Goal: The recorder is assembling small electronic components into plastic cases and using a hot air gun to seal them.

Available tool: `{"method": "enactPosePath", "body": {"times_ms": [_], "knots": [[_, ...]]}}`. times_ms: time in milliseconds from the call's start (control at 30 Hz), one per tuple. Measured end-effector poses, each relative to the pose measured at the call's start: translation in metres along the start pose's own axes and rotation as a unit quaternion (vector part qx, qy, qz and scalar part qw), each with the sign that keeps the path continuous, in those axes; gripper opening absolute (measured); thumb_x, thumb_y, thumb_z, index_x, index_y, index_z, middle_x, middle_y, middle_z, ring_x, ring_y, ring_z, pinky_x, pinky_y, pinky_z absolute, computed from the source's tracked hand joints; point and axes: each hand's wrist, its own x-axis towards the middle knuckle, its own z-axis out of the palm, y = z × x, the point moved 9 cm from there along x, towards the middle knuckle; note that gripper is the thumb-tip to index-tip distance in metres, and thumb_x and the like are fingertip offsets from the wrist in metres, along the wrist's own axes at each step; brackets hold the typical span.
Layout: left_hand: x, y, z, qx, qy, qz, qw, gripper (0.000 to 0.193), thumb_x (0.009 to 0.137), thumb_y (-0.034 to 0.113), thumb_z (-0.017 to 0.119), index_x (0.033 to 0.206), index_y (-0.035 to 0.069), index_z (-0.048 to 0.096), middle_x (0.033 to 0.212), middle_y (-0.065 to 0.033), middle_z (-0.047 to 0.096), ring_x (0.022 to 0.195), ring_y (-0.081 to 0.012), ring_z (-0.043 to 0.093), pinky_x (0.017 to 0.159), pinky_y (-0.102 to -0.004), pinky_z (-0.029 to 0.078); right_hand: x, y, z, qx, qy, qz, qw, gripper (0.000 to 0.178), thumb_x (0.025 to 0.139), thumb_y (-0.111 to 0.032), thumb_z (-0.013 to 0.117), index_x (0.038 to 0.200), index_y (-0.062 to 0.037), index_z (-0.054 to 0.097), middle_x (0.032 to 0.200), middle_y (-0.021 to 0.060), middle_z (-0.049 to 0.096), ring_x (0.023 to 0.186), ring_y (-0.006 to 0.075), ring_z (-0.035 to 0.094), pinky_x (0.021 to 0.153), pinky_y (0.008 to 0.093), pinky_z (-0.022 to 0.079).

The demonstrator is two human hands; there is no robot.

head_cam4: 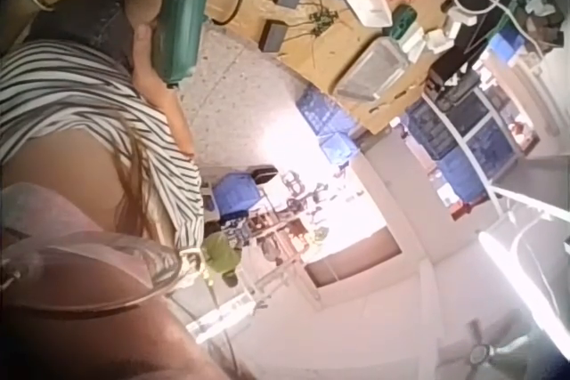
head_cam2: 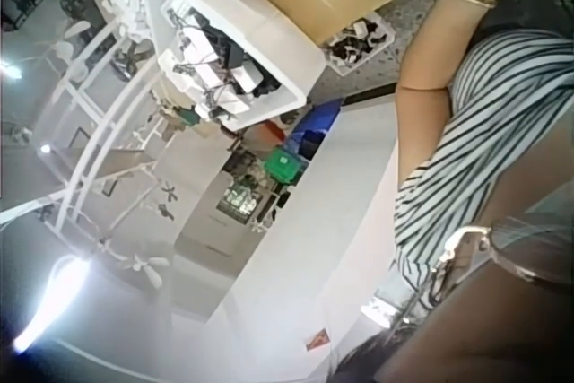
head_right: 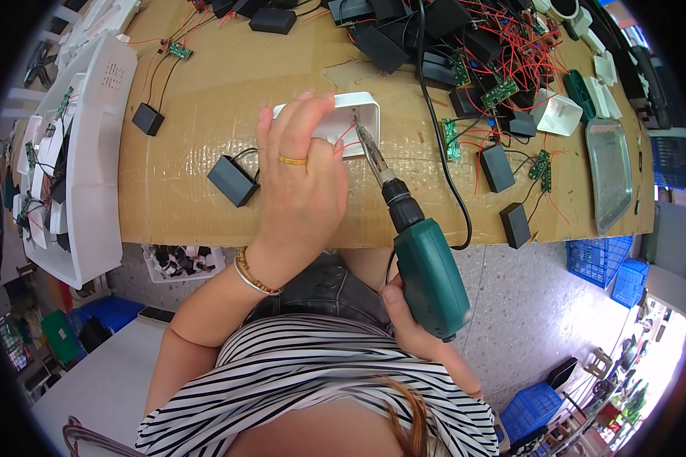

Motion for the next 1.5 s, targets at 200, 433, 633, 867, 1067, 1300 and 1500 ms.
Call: {"method": "enactPosePath", "body": {"times_ms": [200, 433, 633, 867, 1067, 1300, 1500], "knots": [[0.001, 0.000, 0.002, 0.014, 0.002, 0.000, 1.000, 0.008, 0.073, 0.004, 0.050, 0.072, -0.004, 0.049, 0.116, -0.0165, 0.043, 0.114, -0.0296, 0.038, 0.098, -0.0528, 0.026, -0.001, -0.004, 0.000, -0.004, 0.012, -0.014, 1.000, 0.046, 0.073, -0.009, 0.064, 0.114, 0.0040, 0.047, 0.090, 0.0074, 0.056, 0.065, 0.0099, 0.052, 0.059, 0.0235, 0.042], [0.001, 0.001, 0.001, 0.034, 0.004, 0.000, 0.999, 0.009, 0.073, 0.004, 0.051, 0.070, -0.004, 0.049, 0.115, -0.0158, 0.044, 0.113, -0.0291, 0.039, 0.097, -0.0521, 0.027, -0.001, -0.006, 0.001, 0.018, 0.011, -0.028, 0.999, 0.046, 0.074, -0.010, 0.064, 0.115, 0.0044, 0.046, 0.097, 0.0101, 0.056, 0.064, 0.0102, 0.052, 0.058, 0.0228, 0.042], [0.002, 0.002, 0.000, 0.037, 0.006, 0.003, 0.999, 0.009, 0.072, 0.003, 0.052, 0.070, -0.005, 0.050, 0.114, -0.0150, 0.044, 0.112, -0.0289, 0.040, 0.096, -0.0515, 0.029, -0.002, -0.005, 0.001, 0.020, 0.006, -0.044, 0.999, 0.050, 0.076, -0.017, 0.064, 0.117, 0.0045, 0.045, 0.103, 0.0113, 0.055, 0.064, 0.0112, 0.052, 0.060, 0.0243, 0.042], [0.002, 0.002, 0.000, 0.030, -0.005, 0.003, 1.000, 0.009, 0.073, 0.003, 0.052, 0.072, -0.006, 0.051, 0.113, -0.0153, 0.045, 0.111, -0.0293, 0.041, 0.096, -0.0517, 0.030, 0.000, -0.012, 0.001, 0.008, -0.004, -0.078, 0.997, 0.055, 0.077, -0.023, 0.065, 0.119, 0.0047, 0.043, 0.106, 0.0122, 0.055, 0.066, 0.0115, 0.053, 0.062, 0.0246, 0.043], [0.002, 0.002, 0.000, 0.029, -0.006, 0.005, 1.000, 0.009, 0.073, 0.003, 0.052, 0.073, -0.006, 0.052, 0.112, -0.0155, 0.045, 0.110, -0.0297, 0.042, 0.095, -0.0522, 0.031, -0.001, -0.011, 0.001, 0.008, 0.004, -0.054, 0.999, 0.056, 0.077, -0.024, 0.065, 0.119, 0.0043, 0.042, 0.107, 0.0127, 0.054, 0.066, 0.0115, 0.053, 0.062, 0.0245, 0.043], [0.002, 0.001, 0.000, 0.029, 0.000, 0.002, 1.000, 0.008, 0.073, 0.002, 0.052, 0.074, -0.006, 0.052, 0.112, -0.0152, 0.045, 0.110, -0.0296, 0.042, 0.095, -0.0515, 0.031, -0.001, -0.013, 0.003, -0.001, 0.003, -0.042, 0.999, 0.056, 0.077, -0.024, 0.065, 0.119, 0.0041, 0.041, 0.108, 0.0133, 0.054, 0.066, 0.0117, 0.053, 0.061, 0.0243, 0.043], [0.002, 0.002, 0.000, 0.029, -0.007, 0.002, 1.000, 0.009, 0.074, 0.003, 0.052, 0.074, -0.005, 0.052, 0.112, -0.0151, 0.046, 0.110, -0.0292, 0.042, 0.095, -0.0509, 0.031, -0.003, -0.018, 0.005, 0.010, 0.008, -0.042, 0.999, 0.056, 0.077, -0.023, 0.065, 0.119, 0.0044, 0.041, 0.107, 0.0129, 0.054, 0.066, 0.0119, 0.053, 0.061, 0.0242, 0.042]]}}
